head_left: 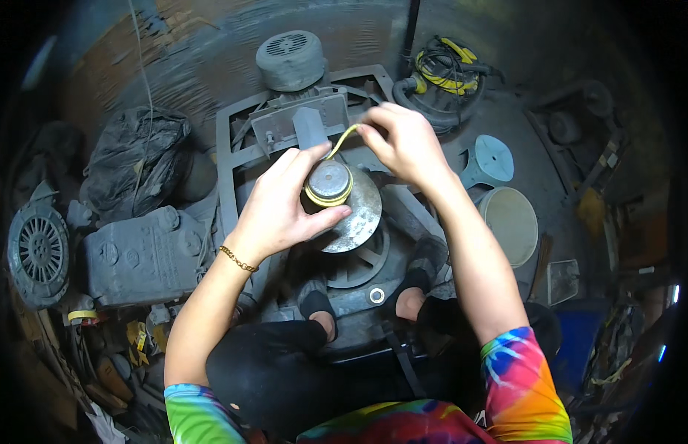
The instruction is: The person cleans and sands a small circular part using sandpaper, then wraps yellow tape around the exterior edge of the part.
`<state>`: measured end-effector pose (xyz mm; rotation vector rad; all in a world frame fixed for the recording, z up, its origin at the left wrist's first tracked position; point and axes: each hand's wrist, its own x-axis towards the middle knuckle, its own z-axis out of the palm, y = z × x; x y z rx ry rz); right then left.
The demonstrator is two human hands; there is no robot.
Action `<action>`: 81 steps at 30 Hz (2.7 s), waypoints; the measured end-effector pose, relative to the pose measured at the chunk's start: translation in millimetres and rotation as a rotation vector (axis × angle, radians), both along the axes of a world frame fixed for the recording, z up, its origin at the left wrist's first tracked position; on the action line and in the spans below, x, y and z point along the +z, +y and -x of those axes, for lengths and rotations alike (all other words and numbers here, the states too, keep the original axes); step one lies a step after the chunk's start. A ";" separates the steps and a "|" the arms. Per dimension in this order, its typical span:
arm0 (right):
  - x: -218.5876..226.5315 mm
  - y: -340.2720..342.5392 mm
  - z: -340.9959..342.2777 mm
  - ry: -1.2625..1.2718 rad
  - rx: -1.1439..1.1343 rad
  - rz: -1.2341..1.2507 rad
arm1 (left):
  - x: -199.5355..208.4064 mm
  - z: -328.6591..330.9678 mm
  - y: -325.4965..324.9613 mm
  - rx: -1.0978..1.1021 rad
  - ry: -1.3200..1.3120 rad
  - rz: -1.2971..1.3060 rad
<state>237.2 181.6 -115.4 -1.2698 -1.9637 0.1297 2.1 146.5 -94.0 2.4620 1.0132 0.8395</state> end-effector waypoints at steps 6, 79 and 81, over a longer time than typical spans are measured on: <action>9.4 57.0 42.1 -0.090 0.195 -0.029 | 1.1 14.1 5.1 -0.017 0.008 0.047; -25.7 -98.3 60.1 0.719 -0.039 0.256 | -8.5 40.2 4.6 0.084 -0.159 -0.043; -25.2 -97.6 59.4 0.727 -0.040 0.297 | -10.2 43.2 11.0 0.071 -0.165 -0.062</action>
